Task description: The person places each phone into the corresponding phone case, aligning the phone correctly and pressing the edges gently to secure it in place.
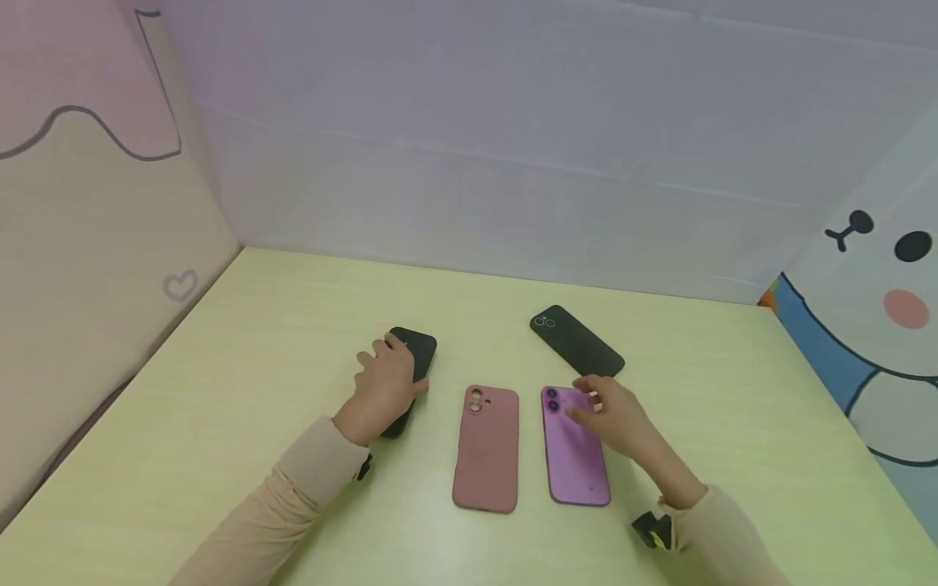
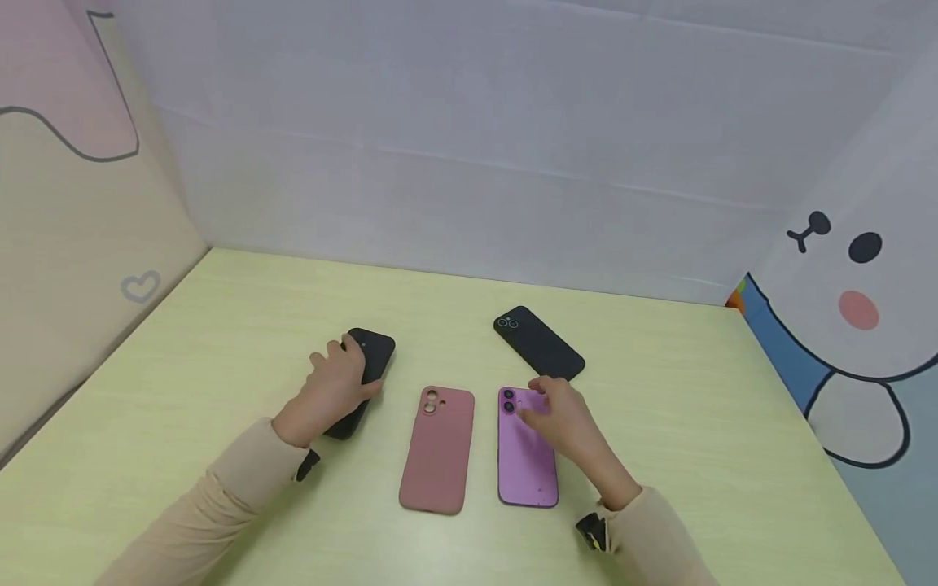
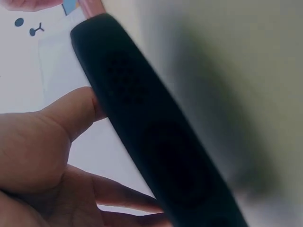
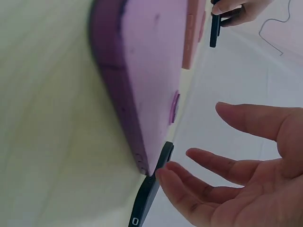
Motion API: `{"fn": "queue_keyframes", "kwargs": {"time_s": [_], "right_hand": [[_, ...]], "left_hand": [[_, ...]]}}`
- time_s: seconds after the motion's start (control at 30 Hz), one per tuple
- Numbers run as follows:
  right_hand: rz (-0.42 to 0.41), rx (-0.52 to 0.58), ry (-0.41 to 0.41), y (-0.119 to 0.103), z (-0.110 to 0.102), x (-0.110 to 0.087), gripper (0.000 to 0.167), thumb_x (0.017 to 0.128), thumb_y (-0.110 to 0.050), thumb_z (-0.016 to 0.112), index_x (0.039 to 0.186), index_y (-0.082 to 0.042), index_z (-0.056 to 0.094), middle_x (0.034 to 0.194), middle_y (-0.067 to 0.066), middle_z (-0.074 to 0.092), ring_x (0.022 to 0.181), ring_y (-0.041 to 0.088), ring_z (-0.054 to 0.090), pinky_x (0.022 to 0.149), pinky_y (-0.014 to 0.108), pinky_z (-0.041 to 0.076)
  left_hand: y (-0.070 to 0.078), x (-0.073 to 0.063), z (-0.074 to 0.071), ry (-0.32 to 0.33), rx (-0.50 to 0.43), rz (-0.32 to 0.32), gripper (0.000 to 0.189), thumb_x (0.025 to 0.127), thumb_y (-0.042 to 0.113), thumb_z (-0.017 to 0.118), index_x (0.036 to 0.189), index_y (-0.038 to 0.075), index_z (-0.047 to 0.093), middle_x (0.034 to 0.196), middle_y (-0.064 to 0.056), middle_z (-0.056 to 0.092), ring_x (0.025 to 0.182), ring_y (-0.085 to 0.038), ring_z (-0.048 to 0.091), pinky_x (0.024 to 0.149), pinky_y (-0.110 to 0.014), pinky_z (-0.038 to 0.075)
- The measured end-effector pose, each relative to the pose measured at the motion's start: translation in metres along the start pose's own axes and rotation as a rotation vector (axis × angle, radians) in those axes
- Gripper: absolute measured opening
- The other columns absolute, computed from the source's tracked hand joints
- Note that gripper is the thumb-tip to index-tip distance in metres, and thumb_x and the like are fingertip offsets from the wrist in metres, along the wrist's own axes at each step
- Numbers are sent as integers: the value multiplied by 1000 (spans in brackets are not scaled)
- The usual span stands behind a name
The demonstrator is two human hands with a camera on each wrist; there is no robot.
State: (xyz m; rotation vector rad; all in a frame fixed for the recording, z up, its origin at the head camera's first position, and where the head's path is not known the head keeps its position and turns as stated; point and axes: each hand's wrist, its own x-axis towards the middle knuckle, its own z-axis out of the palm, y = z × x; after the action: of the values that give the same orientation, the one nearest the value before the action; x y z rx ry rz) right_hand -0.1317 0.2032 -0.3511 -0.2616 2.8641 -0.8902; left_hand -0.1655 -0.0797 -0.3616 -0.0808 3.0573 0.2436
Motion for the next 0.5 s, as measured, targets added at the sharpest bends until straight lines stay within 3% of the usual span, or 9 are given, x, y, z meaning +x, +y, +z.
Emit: {"fn": "queue_keyframes", "kwargs": {"time_s": [0.27,0.5], "right_hand": [[-15,-110,-14,1,6,1,49,79,-13,67,117,13,49,112,29,55,101,41,53,85,51,44],[13,-137,-41,-2,11,1,56,79,-18,69,121,11,46,113,29,55,104,45,50,85,52,43]], "left_hand": [[3,-3,4,-49,39,-34,87,81,42,66,131,-19,31,112,-34,48,96,-45,51,63,-47,52],[4,-9,7,51,110,10,84,79,42,68,127,-20,37,106,-34,52,85,-42,55,56,-42,52]]}}
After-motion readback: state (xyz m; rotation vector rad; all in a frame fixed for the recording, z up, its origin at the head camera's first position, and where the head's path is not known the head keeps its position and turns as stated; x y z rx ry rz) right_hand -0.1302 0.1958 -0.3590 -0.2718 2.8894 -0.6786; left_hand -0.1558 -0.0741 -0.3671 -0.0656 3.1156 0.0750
